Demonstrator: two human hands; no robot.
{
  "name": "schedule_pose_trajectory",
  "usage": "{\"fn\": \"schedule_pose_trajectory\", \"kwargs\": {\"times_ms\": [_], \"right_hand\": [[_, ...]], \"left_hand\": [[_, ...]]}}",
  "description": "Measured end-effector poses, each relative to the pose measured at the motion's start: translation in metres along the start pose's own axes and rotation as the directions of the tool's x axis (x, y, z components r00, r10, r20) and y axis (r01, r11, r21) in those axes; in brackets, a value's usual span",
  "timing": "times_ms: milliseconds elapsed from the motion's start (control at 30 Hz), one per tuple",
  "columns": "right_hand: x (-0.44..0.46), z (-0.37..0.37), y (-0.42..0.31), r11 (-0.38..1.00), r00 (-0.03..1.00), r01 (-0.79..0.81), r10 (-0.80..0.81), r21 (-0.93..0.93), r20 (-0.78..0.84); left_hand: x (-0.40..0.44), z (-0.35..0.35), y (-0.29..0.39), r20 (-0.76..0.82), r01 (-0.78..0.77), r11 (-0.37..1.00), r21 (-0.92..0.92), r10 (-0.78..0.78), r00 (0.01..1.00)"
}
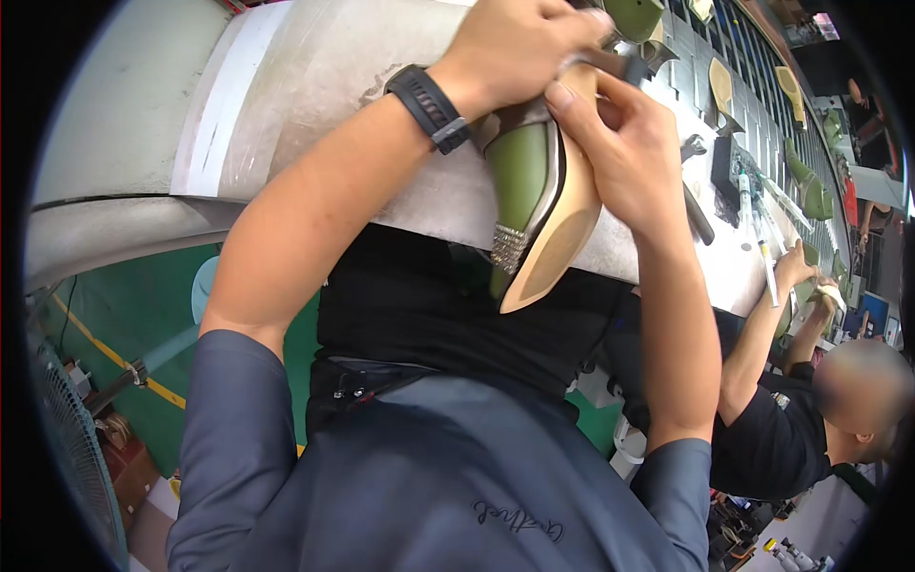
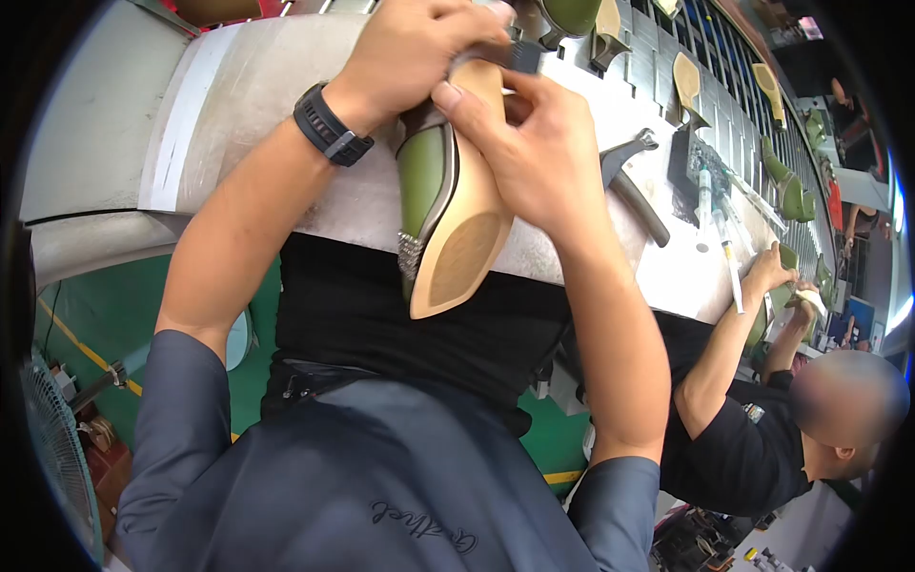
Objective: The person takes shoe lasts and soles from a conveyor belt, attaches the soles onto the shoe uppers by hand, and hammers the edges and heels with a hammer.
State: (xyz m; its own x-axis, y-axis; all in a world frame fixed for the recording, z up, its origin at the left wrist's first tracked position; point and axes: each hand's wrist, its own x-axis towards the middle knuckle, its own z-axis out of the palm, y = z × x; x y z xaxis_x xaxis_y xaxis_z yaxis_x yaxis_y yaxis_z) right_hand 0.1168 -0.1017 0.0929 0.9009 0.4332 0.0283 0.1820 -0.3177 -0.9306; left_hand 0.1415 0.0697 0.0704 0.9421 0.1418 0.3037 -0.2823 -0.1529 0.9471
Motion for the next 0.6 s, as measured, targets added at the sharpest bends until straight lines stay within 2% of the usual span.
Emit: {"fn": "schedule_pose_trajectory", "kwargs": {"times_ms": [33, 100, 133, 167, 200, 233, 300, 333, 367, 433, 600], "right_hand": [[0.005, -0.003, -0.004, 0.997, 1.000, 0.008, -0.006, -0.072, 0.026], [0.009, -0.007, -0.015, 0.975, 0.992, 0.125, -0.121, -0.184, 0.034], [0.005, -0.009, -0.024, 0.910, 0.978, 0.209, -0.204, -0.358, 0.052], [0.000, -0.013, -0.030, 0.809, 0.957, 0.279, -0.276, -0.518, 0.085], [-0.005, -0.016, -0.032, 0.771, 0.958, 0.276, -0.265, -0.574, 0.105], [-0.006, -0.018, -0.024, 0.745, 0.926, 0.364, -0.352, -0.559, 0.133], [-0.007, -0.019, -0.007, 0.665, 0.833, 0.536, -0.515, -0.521, 0.200], [-0.013, -0.018, -0.006, 0.660, 0.836, 0.538, -0.495, -0.524, 0.236], [-0.017, -0.015, -0.005, 0.619, 0.809, 0.578, -0.524, -0.532, 0.268], [-0.025, -0.011, -0.003, 0.540, 0.755, 0.641, -0.570, -0.546, 0.324], [-0.032, -0.004, -0.003, 0.496, 0.736, 0.656, -0.589, -0.569, 0.335]], "left_hand": [[-0.004, -0.005, -0.005, -0.064, -0.016, 1.000, -0.012, 0.015, 0.998], [-0.021, -0.020, -0.019, -0.247, 0.014, 0.924, -0.382, -0.117, 0.962], [-0.038, -0.036, -0.019, -0.258, -0.056, 0.946, -0.319, -0.029, 0.966], [-0.065, -0.044, 0.007, -0.216, -0.009, 0.967, -0.255, -0.048, 0.975], [-0.086, -0.051, 0.003, -0.228, -0.136, 0.990, -0.031, 0.126, 0.965], [-0.103, -0.055, 0.002, -0.202, -0.259, 0.947, 0.191, 0.296, 0.934], [-0.130, -0.059, 0.010, -0.054, -0.269, 0.908, 0.321, 0.301, 0.952], [-0.139, -0.065, 0.008, 0.062, -0.275, 0.895, 0.351, 0.271, 0.961], [-0.144, -0.065, 0.007, 0.085, -0.245, 0.931, 0.272, 0.231, 0.969], [-0.146, -0.066, 0.012, 0.186, -0.375, 0.826, 0.421, 0.326, 0.927], [-0.153, -0.056, 0.008, 0.156, -0.381, 0.794, 0.473, 0.350, 0.924]]}}
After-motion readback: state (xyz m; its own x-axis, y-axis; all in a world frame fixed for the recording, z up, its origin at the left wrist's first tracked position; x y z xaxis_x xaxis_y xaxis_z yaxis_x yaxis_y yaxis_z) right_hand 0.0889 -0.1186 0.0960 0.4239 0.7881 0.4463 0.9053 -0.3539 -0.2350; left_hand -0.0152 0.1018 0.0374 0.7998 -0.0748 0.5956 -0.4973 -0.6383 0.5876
